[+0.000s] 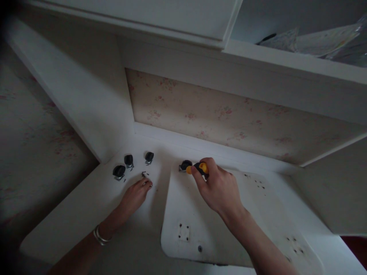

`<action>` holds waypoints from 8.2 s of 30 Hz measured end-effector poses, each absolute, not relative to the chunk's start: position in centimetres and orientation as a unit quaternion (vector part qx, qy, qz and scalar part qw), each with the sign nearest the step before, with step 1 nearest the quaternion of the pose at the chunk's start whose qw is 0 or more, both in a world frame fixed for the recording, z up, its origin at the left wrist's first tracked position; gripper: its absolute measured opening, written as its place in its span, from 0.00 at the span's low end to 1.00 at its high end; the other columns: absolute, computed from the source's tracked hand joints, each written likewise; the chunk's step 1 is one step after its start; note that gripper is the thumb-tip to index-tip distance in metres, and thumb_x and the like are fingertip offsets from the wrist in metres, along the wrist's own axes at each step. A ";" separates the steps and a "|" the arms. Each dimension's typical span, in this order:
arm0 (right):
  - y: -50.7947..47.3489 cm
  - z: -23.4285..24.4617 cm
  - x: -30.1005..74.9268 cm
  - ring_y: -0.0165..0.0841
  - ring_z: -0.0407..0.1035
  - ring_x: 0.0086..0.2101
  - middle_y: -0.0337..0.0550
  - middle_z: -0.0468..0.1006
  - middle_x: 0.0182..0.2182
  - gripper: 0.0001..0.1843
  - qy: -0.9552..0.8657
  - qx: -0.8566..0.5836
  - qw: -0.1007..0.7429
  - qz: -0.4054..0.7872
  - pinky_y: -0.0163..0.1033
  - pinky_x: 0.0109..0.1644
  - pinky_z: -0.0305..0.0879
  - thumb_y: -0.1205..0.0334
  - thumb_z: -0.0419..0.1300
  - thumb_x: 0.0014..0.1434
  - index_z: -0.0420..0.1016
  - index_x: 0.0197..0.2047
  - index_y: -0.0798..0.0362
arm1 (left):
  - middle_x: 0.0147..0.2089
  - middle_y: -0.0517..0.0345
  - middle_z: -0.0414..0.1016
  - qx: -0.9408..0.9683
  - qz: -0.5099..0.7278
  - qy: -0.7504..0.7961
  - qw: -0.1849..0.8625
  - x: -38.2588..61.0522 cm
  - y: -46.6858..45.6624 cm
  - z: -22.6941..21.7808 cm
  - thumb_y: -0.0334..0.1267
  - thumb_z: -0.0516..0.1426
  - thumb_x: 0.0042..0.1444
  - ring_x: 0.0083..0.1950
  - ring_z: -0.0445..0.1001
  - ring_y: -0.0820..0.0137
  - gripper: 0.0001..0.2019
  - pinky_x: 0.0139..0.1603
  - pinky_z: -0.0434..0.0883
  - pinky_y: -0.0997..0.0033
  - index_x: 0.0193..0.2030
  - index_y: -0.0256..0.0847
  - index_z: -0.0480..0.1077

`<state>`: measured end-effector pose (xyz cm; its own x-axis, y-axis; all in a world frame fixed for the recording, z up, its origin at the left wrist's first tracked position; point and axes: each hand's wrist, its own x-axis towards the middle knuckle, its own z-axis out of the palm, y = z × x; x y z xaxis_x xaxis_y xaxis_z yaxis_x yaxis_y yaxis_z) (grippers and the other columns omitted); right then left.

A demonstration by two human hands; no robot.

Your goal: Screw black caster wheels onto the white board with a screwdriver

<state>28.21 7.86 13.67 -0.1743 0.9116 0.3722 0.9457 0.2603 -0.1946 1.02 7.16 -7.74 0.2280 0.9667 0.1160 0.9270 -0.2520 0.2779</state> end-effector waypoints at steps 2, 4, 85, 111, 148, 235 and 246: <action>7.9 13.7 28.2 0.35 0.68 0.20 0.42 0.77 0.24 0.19 -0.766 -0.606 0.209 -0.039 0.36 0.25 0.52 0.44 0.50 0.64 0.69 0.42 0.51 | 0.51 0.45 0.74 0.778 0.137 0.608 0.075 1.0 7.2 -7.9 0.24 0.48 0.61 0.48 0.75 0.63 0.15 0.49 0.73 0.62 0.48 0.38 0.72; 7.9 13.7 28.2 0.36 0.68 0.20 0.42 0.77 0.24 0.19 -0.766 -0.607 0.207 -0.035 0.36 0.25 0.52 0.44 0.50 0.65 0.69 0.42 0.51 | 0.50 0.45 0.75 0.779 0.136 0.607 0.076 0.9 7.2 -7.9 0.24 0.48 0.61 0.49 0.75 0.62 0.15 0.50 0.73 0.62 0.47 0.38 0.73; 11.9 20.3 28.9 0.41 0.71 0.41 0.53 0.73 0.49 0.15 -0.852 -0.520 0.058 0.010 0.41 0.44 0.62 0.63 0.49 0.64 0.67 0.52 0.56 | 0.43 0.56 0.81 0.653 0.349 0.630 0.234 1.0 5.6 -7.1 0.42 0.52 0.63 0.43 0.79 0.63 0.11 0.44 0.71 0.66 0.42 0.44 0.74; 12.2 18.6 29.0 0.46 0.72 0.42 0.60 0.74 0.49 0.18 -0.842 -0.535 0.012 -0.066 0.45 0.40 0.65 0.61 0.47 0.64 0.72 0.49 0.59 | 0.39 0.55 0.81 0.595 0.384 0.630 0.320 1.0 4.9 -5.8 0.48 0.54 0.59 0.40 0.77 0.63 0.13 0.43 0.71 0.66 0.39 0.43 0.75; 13.7 19.1 27.9 0.44 0.74 0.33 0.55 0.80 0.33 0.28 -0.800 -0.594 0.004 -0.083 0.41 0.32 0.58 0.40 0.47 0.63 0.73 0.45 0.56 | 0.39 0.52 0.79 0.394 0.472 0.464 0.638 10.0 1.1 -0.5 0.48 0.61 0.55 0.40 0.77 0.66 0.13 0.46 0.72 0.66 0.39 0.39 0.73; 11.2 17.9 29.5 0.38 0.72 0.40 0.52 0.72 0.50 0.14 -0.855 -0.508 0.084 0.055 0.42 0.47 0.65 0.62 0.48 0.66 0.68 0.52 0.53 | 0.39 0.51 0.76 0.278 0.539 0.444 0.659 8.0 1.0 0.1 0.46 0.65 0.52 0.35 0.67 0.71 0.14 0.38 0.63 0.71 0.38 0.39 0.76; 12.5 18.6 31.0 0.36 0.70 0.42 0.49 0.75 0.44 0.12 -0.854 -0.494 0.097 0.133 0.41 0.47 0.65 0.65 0.53 0.61 0.71 0.47 0.53 | 0.39 0.53 0.76 0.260 0.533 0.436 0.677 8.3 1.1 -0.3 0.45 0.65 0.52 0.33 0.66 0.74 0.12 0.36 0.63 0.73 0.37 0.39 0.76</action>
